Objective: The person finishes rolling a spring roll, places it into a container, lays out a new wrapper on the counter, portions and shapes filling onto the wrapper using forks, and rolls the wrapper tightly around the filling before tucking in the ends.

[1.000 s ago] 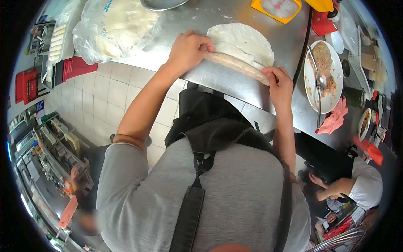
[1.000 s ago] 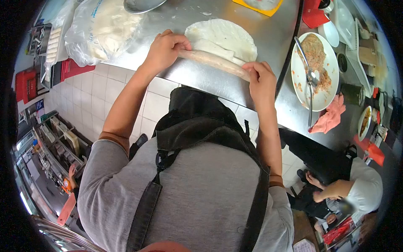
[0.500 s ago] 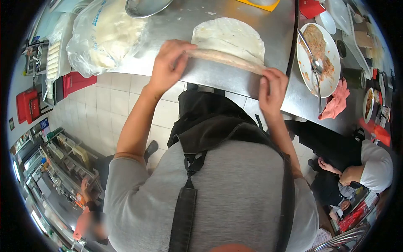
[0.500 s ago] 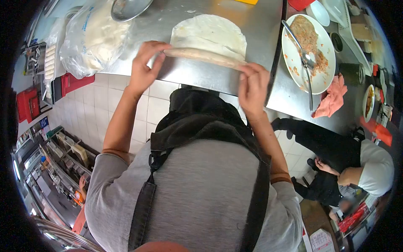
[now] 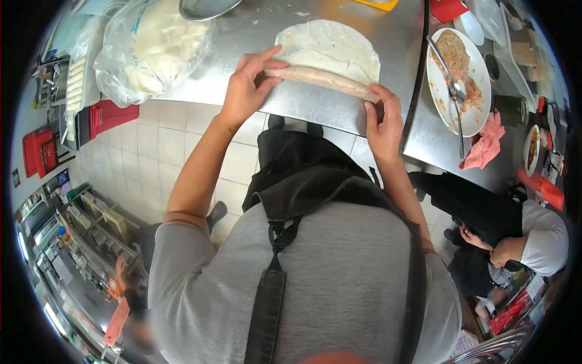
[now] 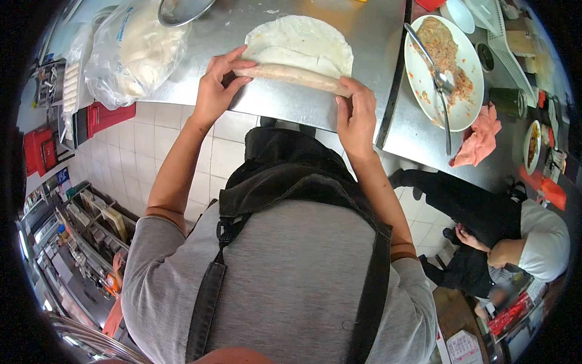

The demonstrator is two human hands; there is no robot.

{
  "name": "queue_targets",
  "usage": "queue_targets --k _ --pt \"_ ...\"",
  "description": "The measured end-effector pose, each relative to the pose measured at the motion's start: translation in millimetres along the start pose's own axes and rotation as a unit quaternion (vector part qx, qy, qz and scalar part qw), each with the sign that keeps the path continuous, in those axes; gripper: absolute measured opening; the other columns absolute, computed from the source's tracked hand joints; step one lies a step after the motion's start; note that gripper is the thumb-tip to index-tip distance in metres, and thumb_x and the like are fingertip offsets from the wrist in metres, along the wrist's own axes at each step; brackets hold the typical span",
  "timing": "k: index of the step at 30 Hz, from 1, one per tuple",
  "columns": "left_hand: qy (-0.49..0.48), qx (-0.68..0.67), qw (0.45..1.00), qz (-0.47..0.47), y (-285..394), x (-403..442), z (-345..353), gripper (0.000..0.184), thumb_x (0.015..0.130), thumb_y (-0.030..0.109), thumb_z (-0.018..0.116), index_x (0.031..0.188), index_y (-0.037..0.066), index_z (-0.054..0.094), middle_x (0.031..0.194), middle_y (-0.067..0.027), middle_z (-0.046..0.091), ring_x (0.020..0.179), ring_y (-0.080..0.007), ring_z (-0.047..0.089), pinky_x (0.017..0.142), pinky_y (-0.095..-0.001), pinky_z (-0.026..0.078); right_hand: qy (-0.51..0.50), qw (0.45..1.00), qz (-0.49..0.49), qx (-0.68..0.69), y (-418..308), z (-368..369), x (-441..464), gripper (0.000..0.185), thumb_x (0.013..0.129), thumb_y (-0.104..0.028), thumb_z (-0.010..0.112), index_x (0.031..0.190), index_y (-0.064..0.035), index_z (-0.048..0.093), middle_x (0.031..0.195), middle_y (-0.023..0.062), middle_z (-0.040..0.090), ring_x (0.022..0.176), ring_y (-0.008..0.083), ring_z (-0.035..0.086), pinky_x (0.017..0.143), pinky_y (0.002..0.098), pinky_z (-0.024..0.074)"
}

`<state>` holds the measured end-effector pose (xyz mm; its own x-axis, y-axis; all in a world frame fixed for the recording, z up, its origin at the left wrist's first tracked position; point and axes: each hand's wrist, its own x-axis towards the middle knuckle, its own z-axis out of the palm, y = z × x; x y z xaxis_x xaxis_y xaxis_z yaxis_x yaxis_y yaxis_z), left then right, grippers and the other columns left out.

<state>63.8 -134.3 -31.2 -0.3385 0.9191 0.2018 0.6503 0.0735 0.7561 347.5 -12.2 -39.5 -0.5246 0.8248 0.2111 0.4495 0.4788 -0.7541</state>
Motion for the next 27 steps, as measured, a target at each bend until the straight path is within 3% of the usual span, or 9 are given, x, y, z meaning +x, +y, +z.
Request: queue_targets --k 4,6,9,10,13,15,18,21,27 --pt "-0.016 0.007 0.999 -0.042 -2.4 3.2 -4.9 0.06 0.083 -0.001 0.079 0.139 0.014 0.065 0.135 -0.0019 0.071 0.107 -0.0246 0.067 0.099 -0.0331 0.054 0.012 0.999 0.007 0.05 10.4 -2.2 0.7 0.04 0.088 0.005 0.072 0.126 -0.005 0.065 0.119 0.0113 0.069 0.102 0.0273 0.066 0.083 0.0348 0.0544" --pt "-0.049 -0.136 0.98 -0.134 -5.7 5.1 -8.3 0.065 0.081 -0.001 0.081 0.141 0.014 0.063 0.137 -0.003 0.07 0.114 -0.0226 0.065 0.103 -0.0334 0.052 -0.006 0.998 0.016 0.066 11.0 -6.4 3.9 0.041 0.088 0.004 0.074 0.127 -0.005 0.065 0.118 0.0107 0.07 0.099 0.0253 0.067 0.079 0.0336 0.0551" --pt "-0.082 -0.124 0.974 -0.172 3.1 11.7 -18.4 0.073 0.079 -0.002 0.082 0.146 0.013 0.059 0.134 -0.0041 0.072 0.118 -0.0207 0.065 0.106 -0.0334 0.05 -0.035 0.987 0.098 0.123 4.3 -11.8 7.4 0.048 0.085 0.003 0.077 0.13 -0.006 0.064 0.118 0.0109 0.07 0.104 0.0277 0.066 0.087 0.0353 0.0545" --pt "-0.081 -0.124 0.974 -0.17 5.9 12.9 -19.5 0.073 0.079 -0.002 0.082 0.146 0.013 0.059 0.134 -0.0041 0.072 0.118 -0.0207 0.065 0.106 -0.0334 0.05 -0.034 0.987 0.096 0.123 1.6 -12.4 10.1 0.048 0.085 0.003 0.077 0.13 -0.006 0.064 0.118 0.0109 0.07 0.104 0.0277 0.066 0.087 0.0353 0.0545" --pt "-0.008 0.046 0.999 0.007 14.4 15.3 -13.6 0.083 0.08 -0.003 0.082 0.154 0.014 0.05 0.123 -0.0041 0.076 0.113 -0.0194 0.069 0.105 -0.0329 0.051 -0.003 0.998 -0.064 0.019 -3.5 -6.6 15.7 0.053 0.083 0.004 0.078 0.132 -0.0066 0.063 0.118 0.0115 0.071 0.109 0.0308 0.064 0.094 0.0388 0.0528" --pt "-0.042 -0.116 0.991 -0.047 21.0 15.6 -1.2 0.083 0.079 -0.004 0.082 0.153 0.016 0.051 0.122 -0.0041 0.076 0.115 -0.0199 0.069 0.099 -0.0325 0.055 -0.02 0.993 -0.107 0.04 -1.4 2.1 16.6 0.058 0.081 0.005 0.078 0.134 -0.0073 0.061 0.117 0.0122 0.07 0.112 0.0336 0.062 0.098 0.0422 0.051" --pt "-0.055 -0.083 0.994 -0.046 14.4 14.3 12.4 0.082 0.079 -0.009 0.08 0.152 0.015 0.052 0.12 -0.0047 0.074 0.111 -0.022 0.067 0.084 -0.0325 0.06 -0.039 0.996 -0.075 0.042 2.9 6.7 17.7 0.059 0.08 0.006 0.078 0.135 -0.0075 0.061 0.118 0.0127 0.07 0.111 0.0338 0.063 0.097 0.0425 0.0518" --pt "-0.081 -0.079 0.989 -0.094 17.4 17.5 6.2 0.087 0.077 -0.005 0.083 0.154 0.017 0.05 0.118 -0.006 0.076 0.112 -0.0213 0.069 0.093 -0.0341 0.059 -0.069 0.995 -0.022 0.075 2.9 2.4 18.8 0.061 0.079 0.007 0.077 0.136 -0.0081 0.061 0.117 0.0118 0.07 0.111 0.0334 0.063 0.097 0.0425 0.052" --pt "-0.085 -0.053 0.994 -0.043 31.0 25.5 17.5 0.094 0.074 -0.008 0.083 0.156 0.023 0.048 0.111 -0.0098 0.073 0.101 -0.0252 0.071 0.091 -0.0366 0.062 -0.083 0.993 -0.073 0.04 0.4 4.0 27.3 0.063 0.078 0.007 0.078 0.137 -0.01 0.061 0.111 0.0092 0.072 0.104 0.0321 0.063 0.097 0.0421 0.0503"
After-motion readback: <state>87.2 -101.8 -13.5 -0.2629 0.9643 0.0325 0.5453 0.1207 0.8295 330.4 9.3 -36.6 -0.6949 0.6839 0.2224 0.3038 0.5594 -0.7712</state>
